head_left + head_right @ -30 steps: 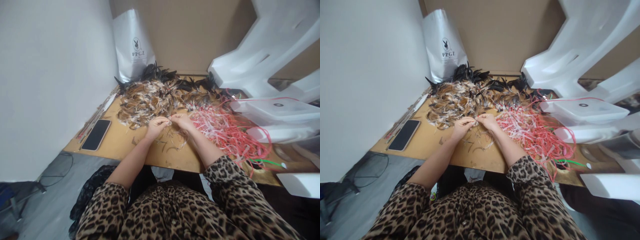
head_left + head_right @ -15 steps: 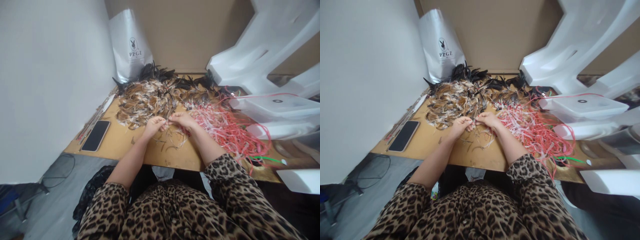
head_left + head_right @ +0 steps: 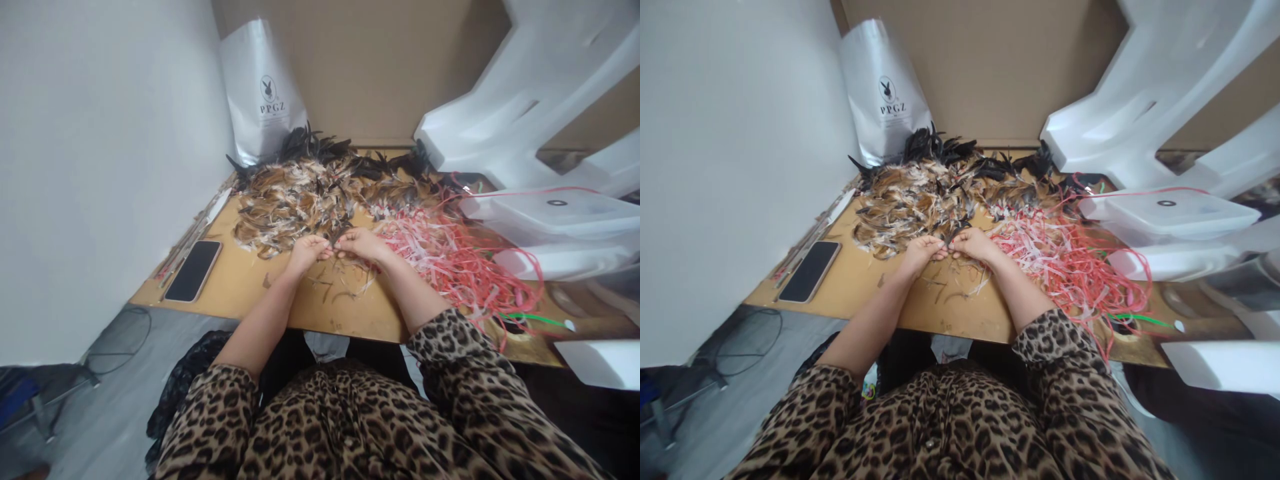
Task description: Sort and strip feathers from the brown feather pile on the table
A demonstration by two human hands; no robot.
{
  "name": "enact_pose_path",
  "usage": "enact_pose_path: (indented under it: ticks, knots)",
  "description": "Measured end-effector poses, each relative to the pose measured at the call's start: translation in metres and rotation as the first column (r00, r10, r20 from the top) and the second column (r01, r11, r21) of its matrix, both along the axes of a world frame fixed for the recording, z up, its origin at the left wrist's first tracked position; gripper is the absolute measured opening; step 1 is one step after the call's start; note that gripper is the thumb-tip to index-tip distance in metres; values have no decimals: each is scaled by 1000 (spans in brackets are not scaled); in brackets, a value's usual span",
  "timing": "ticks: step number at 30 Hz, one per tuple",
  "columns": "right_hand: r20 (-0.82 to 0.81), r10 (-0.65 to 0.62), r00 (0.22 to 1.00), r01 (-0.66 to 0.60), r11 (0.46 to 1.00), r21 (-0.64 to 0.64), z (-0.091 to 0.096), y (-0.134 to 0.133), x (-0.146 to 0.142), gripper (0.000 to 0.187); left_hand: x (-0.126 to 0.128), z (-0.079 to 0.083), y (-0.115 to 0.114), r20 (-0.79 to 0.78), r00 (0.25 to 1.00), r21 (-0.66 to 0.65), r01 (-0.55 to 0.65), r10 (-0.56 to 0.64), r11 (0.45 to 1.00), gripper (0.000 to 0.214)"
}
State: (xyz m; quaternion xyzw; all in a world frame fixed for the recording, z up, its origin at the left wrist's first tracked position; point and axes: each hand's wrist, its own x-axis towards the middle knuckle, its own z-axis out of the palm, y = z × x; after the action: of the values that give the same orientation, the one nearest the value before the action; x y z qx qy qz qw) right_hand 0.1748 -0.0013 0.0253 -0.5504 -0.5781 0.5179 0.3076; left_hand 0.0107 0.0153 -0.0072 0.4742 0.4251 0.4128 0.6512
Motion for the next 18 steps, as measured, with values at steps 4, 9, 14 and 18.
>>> enact_pose_path:
  ticks: [4,9,14,18]
  knots:
    - [192,-20,981,-33,963,267,-11,0,-5,17,0,1,0,32,998,-53,-61,63,997,18]
    - [341,-88,936,-100,863,496,-15,-2,-10,15,1,3,-2,36,993,-53,-107,109,993,15]
    - [332,-127,935,-50,878,476,-14,-4,-12,17,3,1,-2,-54,995,-21,-89,88,996,12]
    - [324,-122,938,-70,849,523,-16,-4,-12,16,4,-1,-2,-108,992,9,-65,66,998,8]
